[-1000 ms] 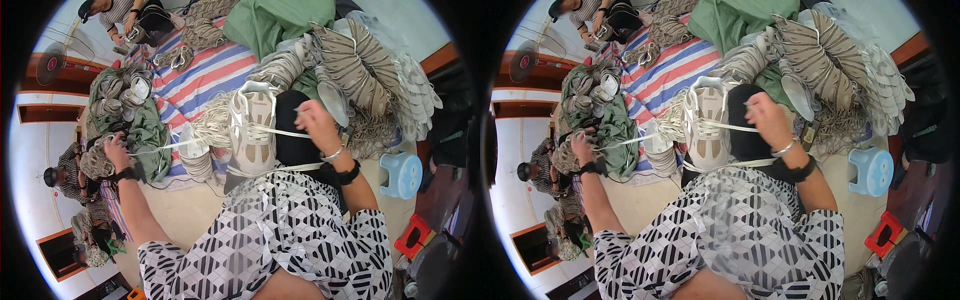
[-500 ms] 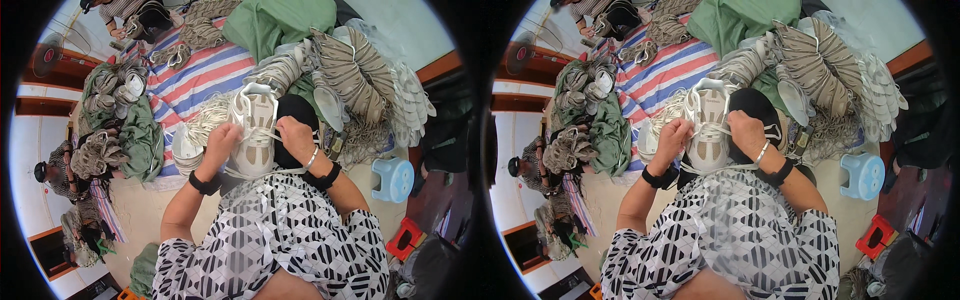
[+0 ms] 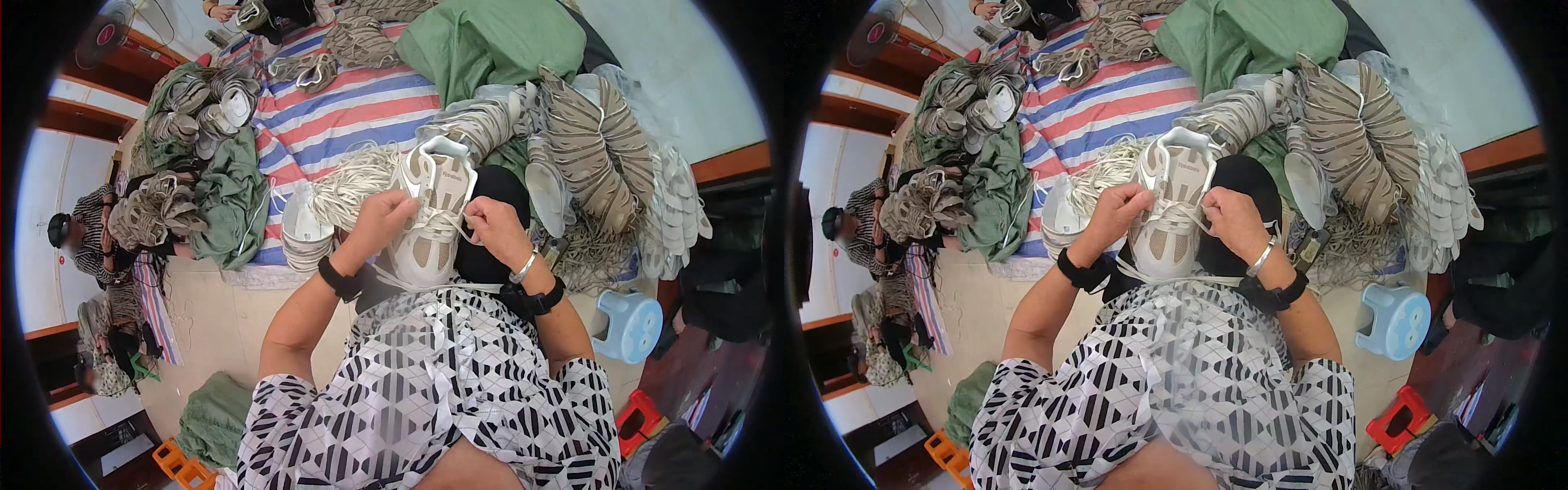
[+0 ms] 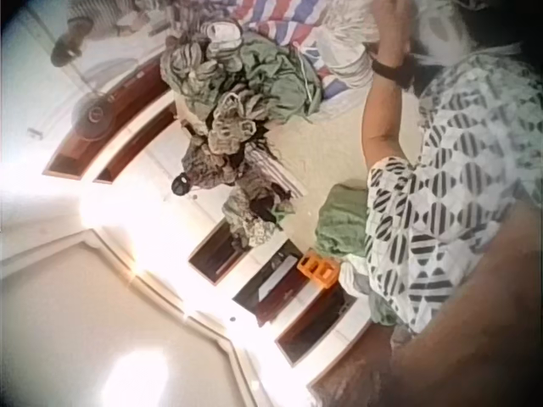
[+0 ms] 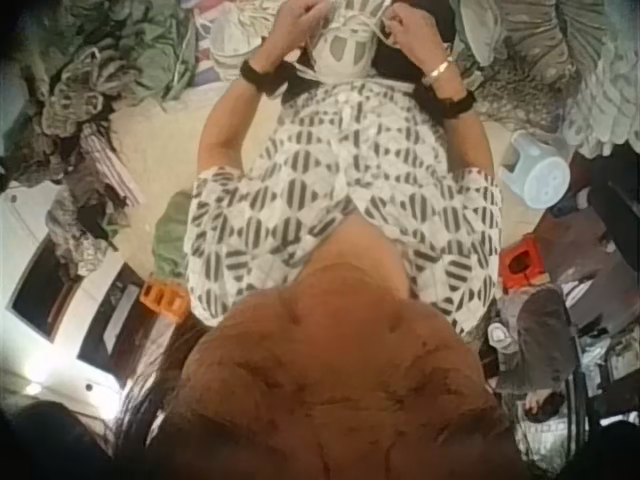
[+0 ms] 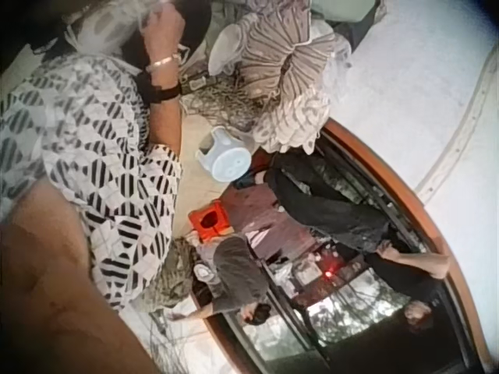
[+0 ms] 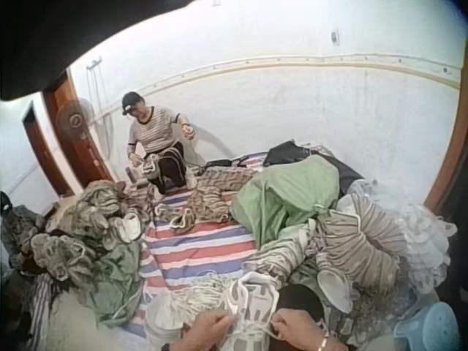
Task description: The person sits on the floor and laces a white sneaker by hand. They thread the laces through the eyelets, pull them tight, and adjust the fit repeatedly. The person works on a single shoe while surrounded by piles of other shoes and laces.
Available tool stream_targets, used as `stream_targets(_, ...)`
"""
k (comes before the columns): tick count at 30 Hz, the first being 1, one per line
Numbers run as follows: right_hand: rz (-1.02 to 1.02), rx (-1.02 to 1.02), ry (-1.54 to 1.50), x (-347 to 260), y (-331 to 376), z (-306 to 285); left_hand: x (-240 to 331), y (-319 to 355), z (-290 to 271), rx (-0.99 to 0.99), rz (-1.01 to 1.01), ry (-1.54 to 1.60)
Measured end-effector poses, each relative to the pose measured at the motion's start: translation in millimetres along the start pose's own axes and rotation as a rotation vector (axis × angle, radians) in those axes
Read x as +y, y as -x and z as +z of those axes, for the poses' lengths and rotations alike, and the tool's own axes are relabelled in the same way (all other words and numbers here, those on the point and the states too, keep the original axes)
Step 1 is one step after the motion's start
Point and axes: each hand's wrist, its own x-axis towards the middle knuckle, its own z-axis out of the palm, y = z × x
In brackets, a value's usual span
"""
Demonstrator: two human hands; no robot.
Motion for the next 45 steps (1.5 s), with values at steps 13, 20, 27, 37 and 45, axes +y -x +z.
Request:
stream_targets(13, -0.594, 0.187, 0.672, -20, -8, -11, 32, -36, -9, -0.195, 0.395, -0.881)
stream_targets(20, -0.827, -0.165, 0.873, -18, -30, -29, 58, -64, -32, -0.378, 0.984, -0.956)
stream_targets(27, -0.695, -0.446, 0.945, -36, -54, -19, 51, -71, -32, -0.604, 0.946, -1.229)
stream_targets(37, -0.34, -0.325, 1.049, -41, -53, 0, 53, -78, -15, -0.418, 0.296, -0.813)
stream_targets(45, -0.351, -0.092, 0.874, -16, -32, 6, 52, -52, -10, -0.366, 0.474, -0.773)
